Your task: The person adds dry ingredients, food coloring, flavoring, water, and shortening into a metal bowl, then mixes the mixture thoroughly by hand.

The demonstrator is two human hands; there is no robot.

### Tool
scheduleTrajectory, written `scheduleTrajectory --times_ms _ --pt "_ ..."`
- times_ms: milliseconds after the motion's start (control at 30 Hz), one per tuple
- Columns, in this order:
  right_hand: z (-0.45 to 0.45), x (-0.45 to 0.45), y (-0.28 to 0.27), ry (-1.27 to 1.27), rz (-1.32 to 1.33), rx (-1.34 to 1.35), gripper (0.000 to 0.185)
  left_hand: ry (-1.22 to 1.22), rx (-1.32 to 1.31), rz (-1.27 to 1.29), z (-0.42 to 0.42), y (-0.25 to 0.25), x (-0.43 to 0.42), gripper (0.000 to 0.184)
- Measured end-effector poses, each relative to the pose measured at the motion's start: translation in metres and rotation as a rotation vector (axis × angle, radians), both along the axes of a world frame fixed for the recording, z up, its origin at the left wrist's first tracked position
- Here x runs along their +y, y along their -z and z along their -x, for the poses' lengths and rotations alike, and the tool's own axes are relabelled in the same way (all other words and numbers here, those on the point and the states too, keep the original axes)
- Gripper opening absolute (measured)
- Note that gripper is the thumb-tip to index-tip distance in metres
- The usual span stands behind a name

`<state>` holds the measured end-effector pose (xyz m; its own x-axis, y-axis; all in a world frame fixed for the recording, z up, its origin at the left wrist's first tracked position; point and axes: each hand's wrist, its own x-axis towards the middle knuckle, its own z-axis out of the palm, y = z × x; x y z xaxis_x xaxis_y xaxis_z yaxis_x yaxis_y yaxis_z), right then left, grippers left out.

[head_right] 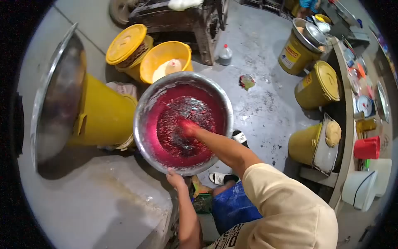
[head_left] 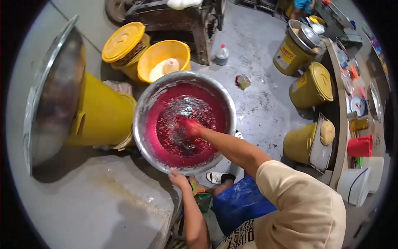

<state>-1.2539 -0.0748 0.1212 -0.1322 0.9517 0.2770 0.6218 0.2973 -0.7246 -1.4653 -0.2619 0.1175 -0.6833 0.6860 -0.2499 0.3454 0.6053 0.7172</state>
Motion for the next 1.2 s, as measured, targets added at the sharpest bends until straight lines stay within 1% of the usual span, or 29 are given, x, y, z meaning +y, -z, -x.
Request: scheduleTrajectory --times_ms 33,67,167,200,267,333,400,433,467,500,533,567,600,633,667,733,767,800,833,867,900,933,967,1000,1033,1067,1100,1167,1200 --pt "-0.004 -0.02 0.013 -0.122 0.144 -0.148 0.037 0.005 0.028 0.028 0.002 -0.002 -0.003 0.071" --pt "0.005 -0.018 -0.007 -0.122 0.202 -0.093 0.036 0.006 0.073 0.041 0.005 -0.001 -0.003 0.07" --pt "0.013 -0.009 -0.104 -0.143 0.328 -0.014 0.031 0.012 -0.099 0.071 0.007 -0.028 0.01 0.069" --pt "0.016 0.0 -0.133 -0.146 0.325 -0.02 0.028 -0.003 -0.058 0.105 0.01 -0.02 0.002 0.068" --pt "0.02 0.016 -0.203 -0.115 0.149 -0.057 0.026 0.008 -0.07 0.092 0.006 -0.017 0.002 0.067" --pt "0.025 0.031 -0.255 -0.13 -0.004 0.006 0.024 -0.005 -0.137 0.115 0.018 -0.004 0.002 0.066" --pt "0.029 0.012 -0.313 -0.087 -0.129 0.082 0.022 -0.012 -0.211 0.154 0.028 0.004 -0.001 0.065" --pt "0.03 0.004 -0.322 -0.065 -0.192 0.118 0.021 -0.033 -0.256 0.097 0.026 0.003 -0.005 0.063" --pt "0.035 -0.006 -0.309 0.006 -0.292 0.152 0.017 -0.052 -0.302 0.04 0.024 0.002 -0.01 0.061" --pt "0.042 -0.009 -0.274 0.091 -0.546 0.252 0.015 -0.085 -0.296 0.018 0.022 -0.001 -0.007 0.062" --pt "0.046 -0.011 -0.214 0.102 -0.618 0.339 0.015 -0.112 -0.289 -0.007 0.02 -0.006 -0.001 0.062" --pt "0.055 -0.003 -0.124 0.052 -0.354 0.03 0.022 -0.136 -0.282 -0.027 0.017 -0.008 -0.001 0.062" --pt "0.051 -0.004 -0.065 -0.067 -0.13 -0.1 0.023 -0.163 -0.235 -0.032 0.03 0.027 -0.01 0.065" --pt "0.042 -0.018 -0.035 -0.182 0.134 -0.144 0.025 -0.232 -0.363 0.052 0.005 -0.035 -0.001 0.069" --pt "0.039 -0.028 -0.026 -0.177 0.264 -0.136 0.027 -0.188 -0.33 0.084 0.003 -0.034 0.001 0.068" --pt "0.044 -0.033 -0.055 0.002 0.258 0.027 0.031 -0.108 -0.276 0.097 0.025 -0.025 0.002 0.067" --pt "0.044 -0.03 -0.074 0.096 0.063 0.222 0.028 -0.09 -0.274 0.073 0.026 -0.018 0.002 0.066" --pt "0.038 -0.028 -0.087 0.109 -0.092 0.183 0.023 -0.172 -0.234 -0.048 0.015 -0.018 -0.003 0.063" --pt "0.03 -0.036 -0.094 0.054 -0.055 0.095 0.019 -0.135 -0.075 -0.044 0.048 0.028 -0.018 0.061" --pt "0.035 -0.039 -0.052 0.1 -0.521 -0.079 0.024 -0.161 -0.108 -0.082 0.046 0.013 -0.011 0.06" --pt "0.022 -0.03 -0.047 -0.279 0.075 0.0 0.036 0.016 -0.069 -0.017 0.048 -0.005 -0.018 0.055" --pt "0.004 -0.019 -0.044 -0.63 0.678 0.11 0.05 -0.322 -0.447 -0.132 0.073 0.03 -0.026 0.047" --pt "-0.003 -0.017 -0.018 -0.476 0.265 0.281 0.048 -0.19 -0.742 -0.357 0.115 0.069 -0.033 0.042" --pt "-0.009 -0.015 0.009 -0.261 -0.167 0.339 0.046 -0.27 -0.312 -0.232 0.109 0.055 -0.036 0.039" --pt "-0.044 -0.015 -0.03 -0.354 -0.022 0.803 0.043 -0.12 0.038 -0.207 0.091 0.032 -0.037 0.04" --pt "-0.097 -0.014 -0.081 -0.318 0.14 0.849 0.038 -0.029 0.504 -0.109 0.074 0.01 -0.039 0.042" --pt "-0.143 -0.012 -0.11 -0.25 0.159 0.973 0.033 -0.041 0.93 -0.03 0.06 -0.012 -0.041 0.044" --pt "-0.252 -0.014 -0.143 -0.236 0.248 1.065 0.031 -0.325 0.684 -0.169 -0.164 -0.146 0.003 0.031" --pt "-0.297 -0.01 -0.138 -0.287 0.279 1.277 0.029 -0.157 0.669 -0.263 -0.208 -0.149 0.011 0.035"
